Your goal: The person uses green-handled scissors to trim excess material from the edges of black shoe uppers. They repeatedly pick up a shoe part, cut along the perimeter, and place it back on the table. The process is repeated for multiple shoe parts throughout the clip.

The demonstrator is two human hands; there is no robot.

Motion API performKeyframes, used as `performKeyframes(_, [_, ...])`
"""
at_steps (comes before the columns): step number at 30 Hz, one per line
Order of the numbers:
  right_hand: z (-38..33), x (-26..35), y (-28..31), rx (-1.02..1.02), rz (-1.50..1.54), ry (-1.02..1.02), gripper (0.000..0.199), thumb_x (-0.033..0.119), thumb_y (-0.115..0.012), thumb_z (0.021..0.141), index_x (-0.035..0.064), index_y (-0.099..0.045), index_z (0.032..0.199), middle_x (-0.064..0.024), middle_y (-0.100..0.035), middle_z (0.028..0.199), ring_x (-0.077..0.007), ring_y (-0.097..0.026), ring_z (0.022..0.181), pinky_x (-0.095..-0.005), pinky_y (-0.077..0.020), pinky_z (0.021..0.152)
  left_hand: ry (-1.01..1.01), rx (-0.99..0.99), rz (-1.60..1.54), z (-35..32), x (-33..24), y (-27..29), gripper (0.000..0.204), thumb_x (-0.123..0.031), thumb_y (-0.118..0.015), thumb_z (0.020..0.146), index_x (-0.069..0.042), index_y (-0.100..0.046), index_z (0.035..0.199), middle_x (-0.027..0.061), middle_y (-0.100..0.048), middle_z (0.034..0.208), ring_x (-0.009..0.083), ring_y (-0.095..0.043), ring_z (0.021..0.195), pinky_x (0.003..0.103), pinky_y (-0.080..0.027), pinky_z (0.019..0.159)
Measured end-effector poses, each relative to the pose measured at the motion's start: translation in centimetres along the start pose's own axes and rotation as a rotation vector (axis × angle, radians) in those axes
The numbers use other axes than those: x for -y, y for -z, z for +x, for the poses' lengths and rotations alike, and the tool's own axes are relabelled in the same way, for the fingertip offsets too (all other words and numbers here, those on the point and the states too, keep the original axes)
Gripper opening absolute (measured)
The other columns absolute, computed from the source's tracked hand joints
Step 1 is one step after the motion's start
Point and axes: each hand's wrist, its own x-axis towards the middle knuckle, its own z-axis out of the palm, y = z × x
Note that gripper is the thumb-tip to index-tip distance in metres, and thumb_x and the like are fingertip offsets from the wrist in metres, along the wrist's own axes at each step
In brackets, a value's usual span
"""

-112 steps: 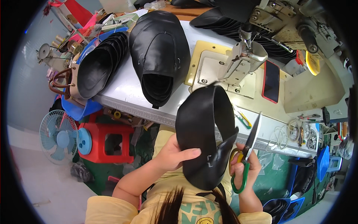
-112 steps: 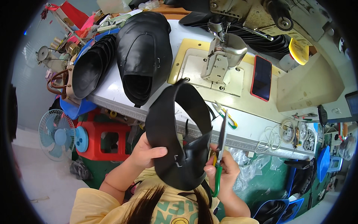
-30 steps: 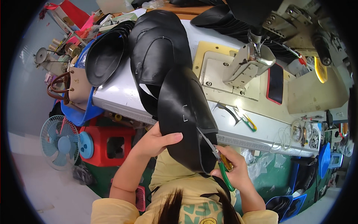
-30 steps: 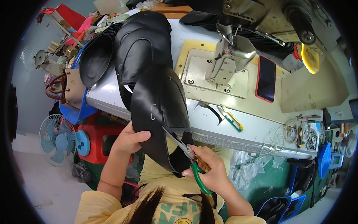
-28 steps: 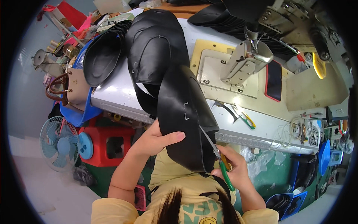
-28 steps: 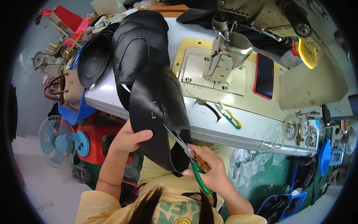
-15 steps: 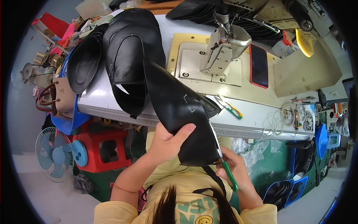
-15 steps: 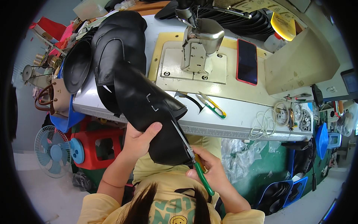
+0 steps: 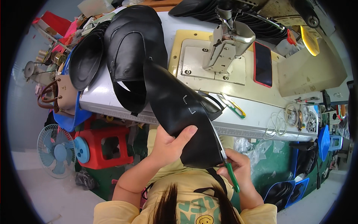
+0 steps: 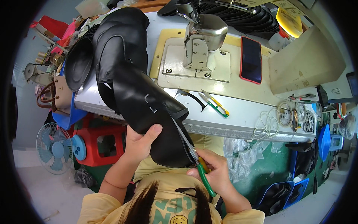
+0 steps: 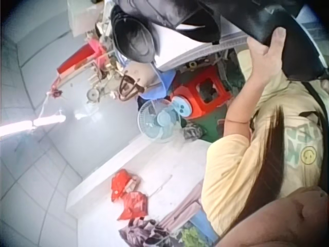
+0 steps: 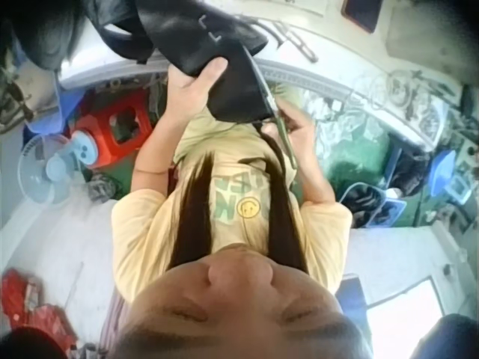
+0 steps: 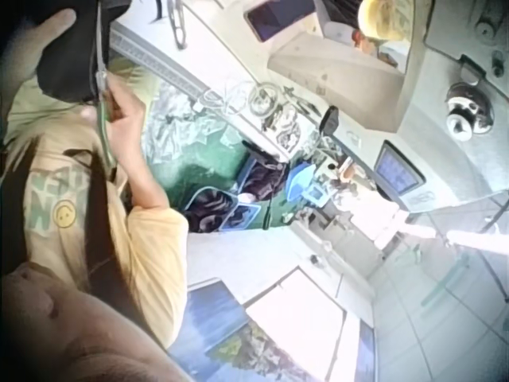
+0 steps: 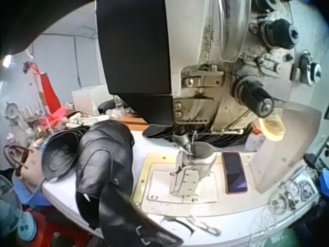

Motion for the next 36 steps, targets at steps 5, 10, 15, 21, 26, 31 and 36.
performKeyframes(5, [0.5,0.1,-0.2,0.019,0.086,0.016,0.055,0.017,-0.077,0.069,-0.0042,-0.053,0.114,-0.0091,-0.057,0.097,-0.0124,-0.054,0.087,-0.0233,-0.0422,0.078,-0.035,0.04,0.085,-0.6,-0.1,-0.5,0.023,0.0,-0.054,0.086,0.0,-0.053,0.108,0.004,-0.058,0.101,0.0097,-0.053,0.09,0.025,-0.044,0.079])
performKeyframes(10, [0.1,0.3,-0.4,0.056,0.072,0.042,0.056,0.02,-0.078,0.069,-0.004,-0.054,0.114,-0.0069,-0.056,0.091,-0.0113,-0.052,0.082,-0.0227,-0.0416,0.073,0.0,0.095,-0.033,-1.2,0.4,0.0,0.024,0.0,-0.054,0.086,0.0,-0.052,0.11,0.0042,-0.057,0.103,0.0106,-0.053,0.092,0.025,-0.043,0.081])
performKeyframes(15, [0.0,0.4,-0.1,0.095,-0.013,0.06,0.055,0.02,-0.078,0.068,-0.003,-0.055,0.112,-0.0038,-0.055,0.085,-0.0095,-0.048,0.073,-0.0217,-0.0395,0.065,0.014,0.133,-0.098,-1.4,0.5,0.4,0.025,0.0,-0.053,0.086,0.001,-0.051,0.111,0.005,-0.057,0.104,0.0122,-0.053,0.094,0.027,-0.043,0.082])
performKeyframes(21, [0.0,1.7,-0.6,0.151,0.166,-0.009,0.058,0.025,-0.078,0.067,-0.003,-0.056,0.112,-0.0022,-0.055,0.082,-0.007,-0.045,0.067,-0.02,-0.0355,0.059,0.005,0.223,-0.162,-1.9,0.7,1.2,0.025,0.0,-0.052,0.086,0.001,-0.052,0.11,0.006,-0.057,0.106,0.0134,-0.053,0.097,0.029,-0.043,0.084])
performKeyframes(26, [-0.1,2.1,-0.9,0.193,0.309,-0.098,0.06,0.027,-0.079,0.066,-0.003,-0.056,0.112,-0.0012,-0.056,0.082,-0.0055,-0.046,0.067,-0.0196,-0.037,0.06,-0.028,0.282,-0.18,-2.1,1.0,1.5,0.024,0.0,-0.052,0.086,0.001,-0.052,0.11,0.0059,-0.057,0.107,0.0133,-0.053,0.098,0.029,-0.042,0.085])
performKeyframes(31, [0.0,2.0,-0.7,0.187,0.18,-0.044,0.057,0.026,-0.08,0.064,-0.0022,-0.058,0.11,-0.001,-0.056,0.079,-0.006,-0.045,0.065,-0.0202,-0.037,0.058,-0.031,0.287,-0.125,-2.7,1.6,1.8,0.025,0.001,-0.053,0.085,0.001,-0.053,0.11,0.0054,-0.057,0.107,0.0131,-0.052,0.098,0.028,-0.042,0.086])
performKeyframes(36, [-0.2,2.3,0.8,0.203,-0.268,0.123,0.052,0.025,-0.08,0.062,0.0015,-0.06,0.104,-0.0036,-0.054,0.071,-0.0121,-0.047,0.059,-0.023,-0.0371,0.052,-0.164,0.212,0.323,-4.4,1.0,3.6,0.032,-0.003,-0.059,0.08,0.001,-0.052,0.111,0.0077,-0.054,0.111,0.0168,-0.051,0.1,0.03,-0.041,0.086])
